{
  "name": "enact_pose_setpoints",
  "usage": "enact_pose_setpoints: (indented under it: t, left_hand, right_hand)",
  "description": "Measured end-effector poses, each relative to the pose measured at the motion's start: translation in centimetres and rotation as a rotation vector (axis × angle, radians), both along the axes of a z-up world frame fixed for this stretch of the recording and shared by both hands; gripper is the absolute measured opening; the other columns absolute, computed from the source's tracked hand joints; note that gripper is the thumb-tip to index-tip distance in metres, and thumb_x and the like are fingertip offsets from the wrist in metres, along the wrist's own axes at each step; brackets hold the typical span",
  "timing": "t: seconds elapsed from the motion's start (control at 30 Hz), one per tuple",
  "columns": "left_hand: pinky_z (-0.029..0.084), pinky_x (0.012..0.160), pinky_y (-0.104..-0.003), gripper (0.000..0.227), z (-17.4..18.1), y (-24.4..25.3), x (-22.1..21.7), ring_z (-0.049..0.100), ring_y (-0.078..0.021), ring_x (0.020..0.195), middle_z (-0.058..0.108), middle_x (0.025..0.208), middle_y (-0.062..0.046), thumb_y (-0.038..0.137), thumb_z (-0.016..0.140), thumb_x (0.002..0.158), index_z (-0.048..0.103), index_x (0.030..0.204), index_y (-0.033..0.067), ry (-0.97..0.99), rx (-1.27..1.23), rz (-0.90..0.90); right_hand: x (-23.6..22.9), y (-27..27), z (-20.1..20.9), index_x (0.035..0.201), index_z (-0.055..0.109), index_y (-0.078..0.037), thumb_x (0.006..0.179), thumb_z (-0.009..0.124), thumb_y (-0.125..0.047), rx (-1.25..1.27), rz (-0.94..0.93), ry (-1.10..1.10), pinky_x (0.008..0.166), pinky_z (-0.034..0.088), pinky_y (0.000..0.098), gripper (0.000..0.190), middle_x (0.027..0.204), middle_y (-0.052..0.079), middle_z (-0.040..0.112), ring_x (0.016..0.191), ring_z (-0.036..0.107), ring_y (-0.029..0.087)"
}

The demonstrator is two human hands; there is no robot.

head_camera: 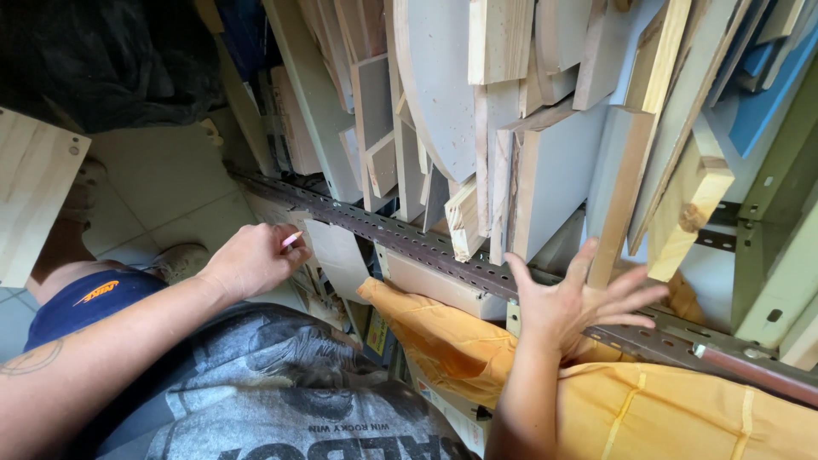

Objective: Measuring and marking small wooden boards using a tape measure and pencil in a workshop.

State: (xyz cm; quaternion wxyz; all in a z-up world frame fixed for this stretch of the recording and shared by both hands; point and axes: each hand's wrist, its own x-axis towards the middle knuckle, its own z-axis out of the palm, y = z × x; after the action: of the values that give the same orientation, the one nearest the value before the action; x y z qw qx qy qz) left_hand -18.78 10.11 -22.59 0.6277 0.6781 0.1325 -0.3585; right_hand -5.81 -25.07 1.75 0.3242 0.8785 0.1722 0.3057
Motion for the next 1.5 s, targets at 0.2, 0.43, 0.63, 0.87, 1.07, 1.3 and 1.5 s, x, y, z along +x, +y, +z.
enact_pose_setpoints:
  t: [0.2, 0.43, 0.63, 0.87, 1.07, 1.3, 1.5]
  left_hand:
    - [0.059, 0.09, -0.052, 0.024, -1.1, -0.9, -0.3, 0.078, -0.0425, 0.098, 0.081, 0.088, -0.022, 0.029, 0.068, 0.093, 0.084, 0.104, 0.0148, -0.058, -0.035, 0.121]
    - [0.06, 0.09, -0.051, 0.023, -1.2, -0.6, 0.3, 0.078, -0.0418, 0.097, 0.081, 0.087, -0.021, 0.028, 0.067, 0.094, 0.084, 0.103, 0.0153, -0.069, -0.006, 0.115]
    - [0.057, 0.081, -0.045, 0.034, -1.0, -0.5, 0.8, 0.073, -0.0351, 0.092, 0.08, 0.097, -0.015, 0.039, 0.056, 0.103, 0.074, 0.121, 0.0169, 0.026, 0.002, -0.046]
    - [0.056, 0.084, -0.047, 0.032, -1.2, -1.3, 1.3, 0.074, -0.0368, 0.091, 0.08, 0.097, -0.014, 0.036, 0.053, 0.105, 0.076, 0.113, 0.0151, -0.126, -0.017, -0.026]
    - [0.057, 0.075, -0.043, 0.031, 3.3, -0.4, 3.6, 0.07, -0.027, 0.07, 0.072, 0.074, -0.01, 0.033, 0.051, 0.112, 0.074, 0.104, 0.0144, -0.255, -0.089, -0.098]
    - [0.051, 0.116, -0.053, 0.046, 8.5, -2.1, 6.9, 0.064, -0.0372, 0.133, 0.062, 0.148, -0.016, 0.014, 0.049, 0.107, 0.057, 0.152, 0.0185, -0.499, -0.226, -0.145]
    - [0.057, 0.056, -0.025, 0.068, 16.4, -2.6, 9.2, 0.052, -0.008, 0.057, 0.044, 0.163, -0.019, 0.03, 0.043, 0.111, 0.012, 0.171, 0.0364, -0.517, -0.381, -0.371]
  right_hand:
    - [0.6, 3.3, -0.2, 0.157, 0.058, -0.03, 0.072, 0.114, -0.064, 0.072, 0.26, -0.069, 0.109, -0.01, 0.0812, 0.107, 0.167, 0.035, 0.03, 0.151, 0.022, 0.067]
    - [2.0, -0.6, 0.7, 0.126, 0.089, -0.021, 0.07, 0.104, -0.031, 0.059, 0.392, -0.121, 0.11, -0.001, 0.0797, 0.059, 0.157, 0.041, 0.048, 0.143, 0.042, 0.067]
    - [3.4, -1.5, 2.7, 0.109, 0.101, -0.016, 0.105, 0.08, -0.014, 0.093, 0.466, -0.219, 0.131, -0.004, 0.0732, 0.022, 0.172, 0.015, 0.035, 0.164, 0.023, 0.041]
    - [3.2, -0.3, 2.9, 0.109, 0.099, -0.015, 0.09, 0.073, 0.001, 0.132, 0.449, -0.192, 0.124, -0.003, 0.0774, 0.036, 0.162, 0.029, 0.044, 0.157, 0.028, 0.047]
    - [2.7, 1.1, 2.9, 0.109, 0.097, -0.018, 0.093, 0.078, 0.002, 0.136, 0.426, -0.171, 0.119, -0.004, 0.0792, 0.032, 0.156, 0.031, 0.051, 0.154, 0.028, 0.045]
    - [2.6, 1.4, 3.0, 0.105, 0.097, -0.018, 0.089, 0.078, 0.007, 0.096, 0.458, -0.169, 0.117, -0.005, 0.0808, 0.035, 0.153, 0.029, 0.056, 0.153, 0.028, 0.044]
    - [2.3, 1.8, 3.1, 0.105, 0.097, -0.017, 0.087, 0.079, 0.009, 0.095, 0.445, -0.158, 0.116, -0.005, 0.0804, 0.036, 0.153, 0.029, 0.058, 0.152, 0.031, 0.046]
